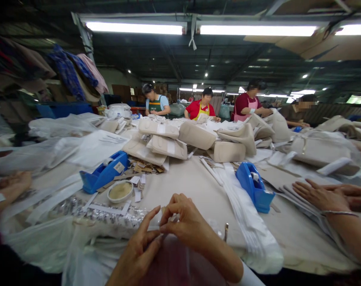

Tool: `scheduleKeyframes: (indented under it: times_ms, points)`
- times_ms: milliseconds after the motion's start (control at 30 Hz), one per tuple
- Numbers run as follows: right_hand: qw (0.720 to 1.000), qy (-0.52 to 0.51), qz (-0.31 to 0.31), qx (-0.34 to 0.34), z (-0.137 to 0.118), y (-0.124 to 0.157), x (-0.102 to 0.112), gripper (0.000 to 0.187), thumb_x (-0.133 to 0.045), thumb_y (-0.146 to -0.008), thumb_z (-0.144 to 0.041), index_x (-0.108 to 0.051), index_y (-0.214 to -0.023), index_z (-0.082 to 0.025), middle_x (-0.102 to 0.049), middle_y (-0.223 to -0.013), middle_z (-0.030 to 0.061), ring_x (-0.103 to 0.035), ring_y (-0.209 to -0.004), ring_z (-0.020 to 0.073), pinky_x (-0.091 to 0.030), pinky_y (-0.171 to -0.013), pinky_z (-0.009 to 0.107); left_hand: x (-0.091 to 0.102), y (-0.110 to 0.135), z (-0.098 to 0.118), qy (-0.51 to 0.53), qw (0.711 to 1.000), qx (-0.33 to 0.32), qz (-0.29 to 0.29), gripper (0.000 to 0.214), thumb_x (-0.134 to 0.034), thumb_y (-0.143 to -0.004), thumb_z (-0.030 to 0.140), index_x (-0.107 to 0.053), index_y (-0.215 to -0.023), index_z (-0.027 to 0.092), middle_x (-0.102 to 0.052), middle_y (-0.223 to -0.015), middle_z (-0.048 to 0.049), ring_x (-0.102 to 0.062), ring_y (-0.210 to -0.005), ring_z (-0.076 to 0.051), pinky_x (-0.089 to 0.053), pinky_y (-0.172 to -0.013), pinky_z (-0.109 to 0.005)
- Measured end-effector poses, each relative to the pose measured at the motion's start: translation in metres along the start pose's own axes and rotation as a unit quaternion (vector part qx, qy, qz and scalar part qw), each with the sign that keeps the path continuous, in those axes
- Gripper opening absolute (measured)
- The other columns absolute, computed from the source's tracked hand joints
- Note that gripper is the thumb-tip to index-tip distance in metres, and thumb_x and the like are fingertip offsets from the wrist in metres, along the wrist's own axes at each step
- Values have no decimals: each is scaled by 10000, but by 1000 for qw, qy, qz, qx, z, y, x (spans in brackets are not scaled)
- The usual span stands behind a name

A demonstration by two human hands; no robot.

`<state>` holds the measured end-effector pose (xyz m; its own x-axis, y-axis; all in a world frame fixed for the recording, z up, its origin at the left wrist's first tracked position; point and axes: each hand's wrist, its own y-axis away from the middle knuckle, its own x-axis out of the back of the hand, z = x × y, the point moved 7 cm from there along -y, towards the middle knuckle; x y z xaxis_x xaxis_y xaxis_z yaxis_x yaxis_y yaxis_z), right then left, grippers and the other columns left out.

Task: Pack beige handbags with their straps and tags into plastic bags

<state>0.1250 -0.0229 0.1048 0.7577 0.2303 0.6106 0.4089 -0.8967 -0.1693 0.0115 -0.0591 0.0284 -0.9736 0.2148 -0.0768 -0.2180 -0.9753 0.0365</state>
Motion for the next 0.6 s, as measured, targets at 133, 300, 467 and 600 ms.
scheduleKeyframes:
  times_ms: [133, 300, 467, 600]
  points:
    - [993, 34, 67, 86, -3, 13, 1, 239, -820, -665, -18, -697, -671, -222, -514, -774, -29, -498, -827, 161, -323, -785, 335, -5, -4, -4, 53, 995, 58, -54, 348, -599, -826, 434, -591, -993, 129, -517, -525, 45, -352, -390, -71, -240, -397, -191]
    - [972, 80, 132, 178, 3, 34, -6, 248, -769, -712, 14, -648, -689, -201, -502, -754, -21, -461, -771, 161, -294, -731, 330, -5, -6, -7, 173, 977, 120, -45, 213, -660, -772, 314, -619, -844, 118, -503, -459, 50, -281, -342, -27, -181, -381, -164]
    - [962, 94, 158, 202, 13, 43, -15, 198, -691, -811, -46, -621, -714, -204, -510, -742, -17, -458, -767, 167, -299, -732, 336, -11, -6, -18, 250, 952, 168, -60, 190, -680, -717, 296, -621, -800, 135, -472, -430, 75, -227, -300, -27, -202, -340, -171]
    - [967, 143, 119, 173, 18, 55, -8, 175, -615, -845, -100, -658, -740, -232, -563, -817, 12, -494, -813, 191, -332, -730, 349, -2, -7, -10, 184, 972, 141, -29, 167, -638, -748, 286, -621, -799, 127, -495, -440, 61, -258, -310, -23, -176, -352, -160]
